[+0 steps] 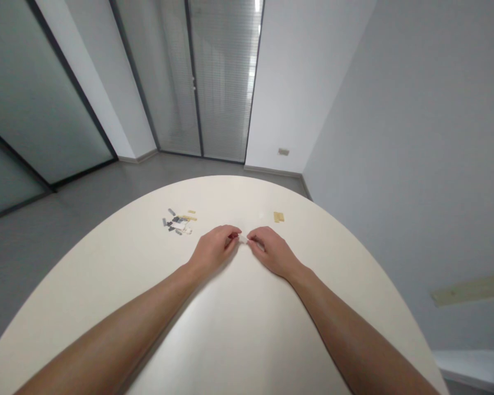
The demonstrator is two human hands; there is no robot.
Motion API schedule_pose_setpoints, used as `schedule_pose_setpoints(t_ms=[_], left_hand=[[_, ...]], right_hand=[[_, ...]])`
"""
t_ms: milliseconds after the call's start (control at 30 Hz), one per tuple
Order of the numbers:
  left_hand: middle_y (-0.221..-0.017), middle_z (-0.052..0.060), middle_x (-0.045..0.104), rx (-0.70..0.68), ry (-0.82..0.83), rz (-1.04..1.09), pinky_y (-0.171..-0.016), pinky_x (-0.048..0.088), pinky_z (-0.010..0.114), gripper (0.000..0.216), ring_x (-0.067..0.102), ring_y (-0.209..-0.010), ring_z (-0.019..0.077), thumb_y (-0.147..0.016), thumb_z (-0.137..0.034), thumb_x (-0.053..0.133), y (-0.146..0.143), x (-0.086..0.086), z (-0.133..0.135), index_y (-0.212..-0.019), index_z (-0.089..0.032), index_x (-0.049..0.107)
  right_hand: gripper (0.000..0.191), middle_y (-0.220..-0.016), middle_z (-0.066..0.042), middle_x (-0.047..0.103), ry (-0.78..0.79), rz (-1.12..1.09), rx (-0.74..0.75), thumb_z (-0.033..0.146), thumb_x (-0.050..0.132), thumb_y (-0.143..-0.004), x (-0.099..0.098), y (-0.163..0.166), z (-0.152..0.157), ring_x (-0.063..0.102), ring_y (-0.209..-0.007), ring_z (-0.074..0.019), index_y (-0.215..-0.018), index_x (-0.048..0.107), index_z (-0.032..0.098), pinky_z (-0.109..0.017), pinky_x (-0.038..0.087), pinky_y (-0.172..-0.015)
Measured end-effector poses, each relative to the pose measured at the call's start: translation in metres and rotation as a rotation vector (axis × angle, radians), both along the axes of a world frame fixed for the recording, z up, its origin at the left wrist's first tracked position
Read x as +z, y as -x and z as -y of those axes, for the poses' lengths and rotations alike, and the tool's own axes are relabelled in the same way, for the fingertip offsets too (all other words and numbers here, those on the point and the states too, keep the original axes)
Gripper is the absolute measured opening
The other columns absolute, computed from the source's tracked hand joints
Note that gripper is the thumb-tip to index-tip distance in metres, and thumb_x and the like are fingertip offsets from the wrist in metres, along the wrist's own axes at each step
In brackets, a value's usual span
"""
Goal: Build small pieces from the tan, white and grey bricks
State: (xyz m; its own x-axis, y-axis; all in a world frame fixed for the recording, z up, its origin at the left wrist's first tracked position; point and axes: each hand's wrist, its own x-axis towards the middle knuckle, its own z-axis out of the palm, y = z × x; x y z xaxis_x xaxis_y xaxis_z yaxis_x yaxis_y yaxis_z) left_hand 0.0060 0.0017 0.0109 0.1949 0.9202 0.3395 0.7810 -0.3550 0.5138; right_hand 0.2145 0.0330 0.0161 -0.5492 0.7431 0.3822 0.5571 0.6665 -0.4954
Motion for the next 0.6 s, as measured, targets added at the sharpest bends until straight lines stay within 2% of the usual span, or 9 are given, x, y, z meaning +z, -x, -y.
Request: schedule_pose_setpoints(t_ms=[333,600], left_hand=[[-0.102,0.002,0.072,-0.082,-0.072,0.017,-0.085,0.051,0.031,0.019,0.066,-0.096,0.0184,-0.095,-0.023,0.051,0.0023,-0.0052,-0.003,-0.108,-0.024,0.065],[-0.105,0.002,0.072,-0.09,-0.087,0.026,-0.086,0.051,0.031,0.022,0.066,-0.097,0.0183,-0.094,-0.02,0.051,0.0023,-0.0052,-0.0025,-0.111,-0.024,0.065]], right_hand=[[0.008,-0.099,-0.005,0.071,-0.04,-0.026,0.048,0.018,0.06,-0.093,-0.0022,-0.0016,-0.0011,0.062,-0.099,-0.0211,-0.097,0.066,0.022,-0.038,0.049,-0.092],[0.009,-0.1,-0.005,0.071,-0.031,-0.028,0.041,0.018,0.058,-0.094,-0.0017,-0.001,-0.0006,0.062,-0.099,-0.0208,-0.097,0.066,0.022,-0.038,0.049,-0.092]])
